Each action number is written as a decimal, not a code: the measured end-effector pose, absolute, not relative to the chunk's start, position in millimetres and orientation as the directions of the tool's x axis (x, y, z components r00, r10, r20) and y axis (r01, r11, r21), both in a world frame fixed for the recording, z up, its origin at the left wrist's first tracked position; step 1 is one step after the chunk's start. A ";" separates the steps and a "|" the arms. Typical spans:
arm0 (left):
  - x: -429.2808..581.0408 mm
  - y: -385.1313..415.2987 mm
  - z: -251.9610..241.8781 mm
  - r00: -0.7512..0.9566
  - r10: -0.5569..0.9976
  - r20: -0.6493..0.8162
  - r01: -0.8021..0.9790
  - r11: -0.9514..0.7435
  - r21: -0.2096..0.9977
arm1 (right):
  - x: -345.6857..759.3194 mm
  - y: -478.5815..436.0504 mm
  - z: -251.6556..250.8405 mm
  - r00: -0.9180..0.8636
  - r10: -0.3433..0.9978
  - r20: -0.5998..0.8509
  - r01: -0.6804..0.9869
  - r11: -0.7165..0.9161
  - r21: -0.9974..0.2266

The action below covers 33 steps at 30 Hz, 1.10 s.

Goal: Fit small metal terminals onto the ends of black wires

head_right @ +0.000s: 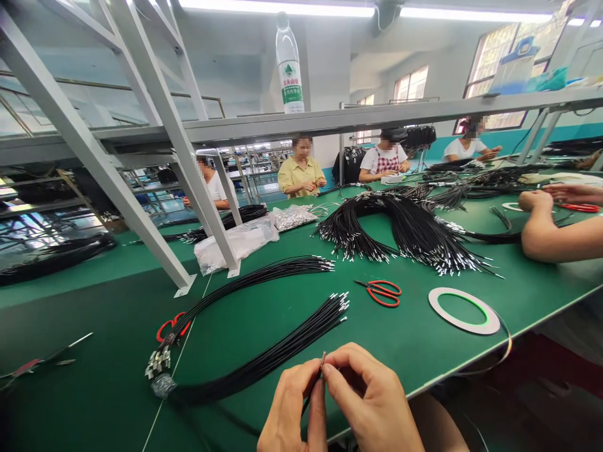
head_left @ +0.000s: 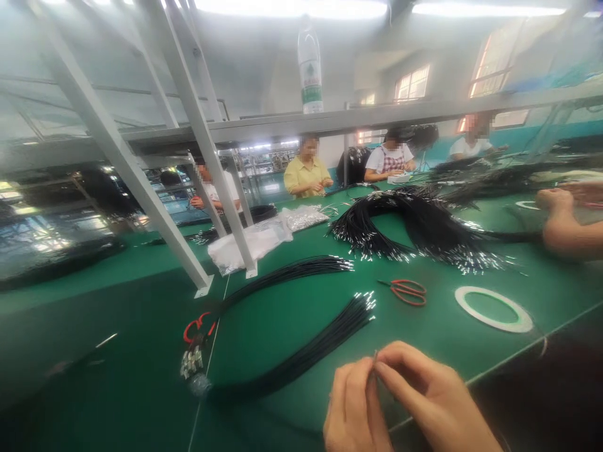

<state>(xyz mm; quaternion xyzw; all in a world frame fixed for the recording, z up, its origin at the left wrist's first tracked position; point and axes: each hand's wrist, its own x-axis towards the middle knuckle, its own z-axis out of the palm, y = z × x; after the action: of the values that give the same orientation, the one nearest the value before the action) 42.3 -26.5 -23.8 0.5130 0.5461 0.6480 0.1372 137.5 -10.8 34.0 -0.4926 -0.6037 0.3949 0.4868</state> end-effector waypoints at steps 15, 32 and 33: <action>29.4 -19.8 -14.7 -0.337 0.922 0.193 -0.065 -0.227 0.972 | 117.8 -20.3 19.4 0.106 0.889 0.445 0.439 0.359 -0.823; 36.7 -23.3 -10.9 -0.475 0.773 0.420 0.225 -0.355 0.907 | 116.7 -25.1 10.5 0.061 0.884 0.464 0.393 0.407 -0.825; 36.2 -22.8 -12.0 -0.470 0.768 0.434 0.227 -0.370 0.901 | 117.3 -24.4 9.9 0.069 0.885 0.461 0.391 0.401 -0.828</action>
<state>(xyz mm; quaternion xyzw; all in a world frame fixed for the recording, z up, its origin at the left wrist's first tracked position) 36.2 -22.8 -12.0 0.4744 0.5247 0.6782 0.1993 117.3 -24.4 9.9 -0.4966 -0.6424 0.2300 0.5365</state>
